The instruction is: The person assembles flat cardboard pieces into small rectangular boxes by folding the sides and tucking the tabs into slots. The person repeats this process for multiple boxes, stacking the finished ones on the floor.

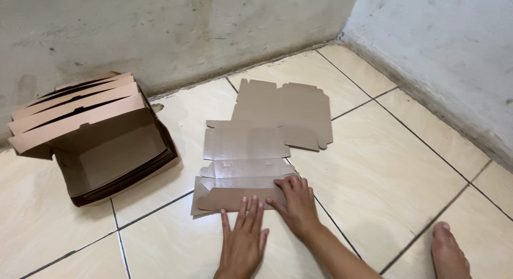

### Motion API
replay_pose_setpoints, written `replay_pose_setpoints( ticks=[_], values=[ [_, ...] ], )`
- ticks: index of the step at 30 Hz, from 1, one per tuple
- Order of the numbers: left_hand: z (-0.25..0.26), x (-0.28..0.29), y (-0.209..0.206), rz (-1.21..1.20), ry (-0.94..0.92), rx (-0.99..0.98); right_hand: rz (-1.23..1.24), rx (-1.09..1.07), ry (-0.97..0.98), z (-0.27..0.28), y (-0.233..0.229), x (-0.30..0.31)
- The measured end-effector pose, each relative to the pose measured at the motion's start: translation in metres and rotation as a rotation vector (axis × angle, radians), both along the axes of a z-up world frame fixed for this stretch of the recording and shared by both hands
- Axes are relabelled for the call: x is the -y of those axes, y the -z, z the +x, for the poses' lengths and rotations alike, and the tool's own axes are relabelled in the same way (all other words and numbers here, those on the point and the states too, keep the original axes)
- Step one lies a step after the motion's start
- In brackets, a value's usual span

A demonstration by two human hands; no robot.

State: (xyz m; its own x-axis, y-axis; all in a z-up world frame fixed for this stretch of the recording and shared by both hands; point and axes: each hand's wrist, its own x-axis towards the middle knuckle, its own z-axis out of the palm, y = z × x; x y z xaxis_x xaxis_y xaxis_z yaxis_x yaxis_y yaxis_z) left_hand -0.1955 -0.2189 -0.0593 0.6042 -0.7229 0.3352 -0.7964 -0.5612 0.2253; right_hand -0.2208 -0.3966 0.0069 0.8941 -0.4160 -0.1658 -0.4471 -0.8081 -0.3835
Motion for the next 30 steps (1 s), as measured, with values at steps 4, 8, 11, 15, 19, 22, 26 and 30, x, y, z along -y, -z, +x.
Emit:
replay_pose_setpoints(
  ticks=[4, 8, 11, 15, 19, 22, 26, 30],
  values=[
    [0.002, 0.002, -0.015, 0.074, -0.049, -0.099, 0.023, 0.099, 0.067, -0.009, -0.007, -0.013],
    [0.000, 0.003, -0.050, 0.265, -0.193, -0.376, 0.085, 0.039, 0.102, -0.003, -0.020, -0.019],
    [0.001, 0.007, -0.074, 0.364, -0.252, -0.510, 0.154, -0.104, 0.160, 0.001, -0.027, -0.021],
    [0.004, 0.004, -0.096, 0.472, -0.286, -0.606, 0.083, -0.098, 0.154, 0.003, -0.037, -0.024],
    [0.012, 0.003, -0.104, 0.555, -0.323, -0.638, 0.117, -0.161, 0.208, 0.005, -0.041, -0.014],
    [0.017, -0.006, -0.104, 0.581, -0.375, -0.659, 0.151, -0.221, 0.260, -0.003, -0.035, -0.001],
    [0.027, -0.012, -0.105, 0.584, -0.439, -0.682, 0.062, -0.292, 0.242, -0.010, -0.030, 0.021],
    [0.025, -0.015, -0.091, 0.565, -0.420, -0.615, 0.042, -0.325, 0.227, -0.011, -0.032, 0.023]
  ],
)
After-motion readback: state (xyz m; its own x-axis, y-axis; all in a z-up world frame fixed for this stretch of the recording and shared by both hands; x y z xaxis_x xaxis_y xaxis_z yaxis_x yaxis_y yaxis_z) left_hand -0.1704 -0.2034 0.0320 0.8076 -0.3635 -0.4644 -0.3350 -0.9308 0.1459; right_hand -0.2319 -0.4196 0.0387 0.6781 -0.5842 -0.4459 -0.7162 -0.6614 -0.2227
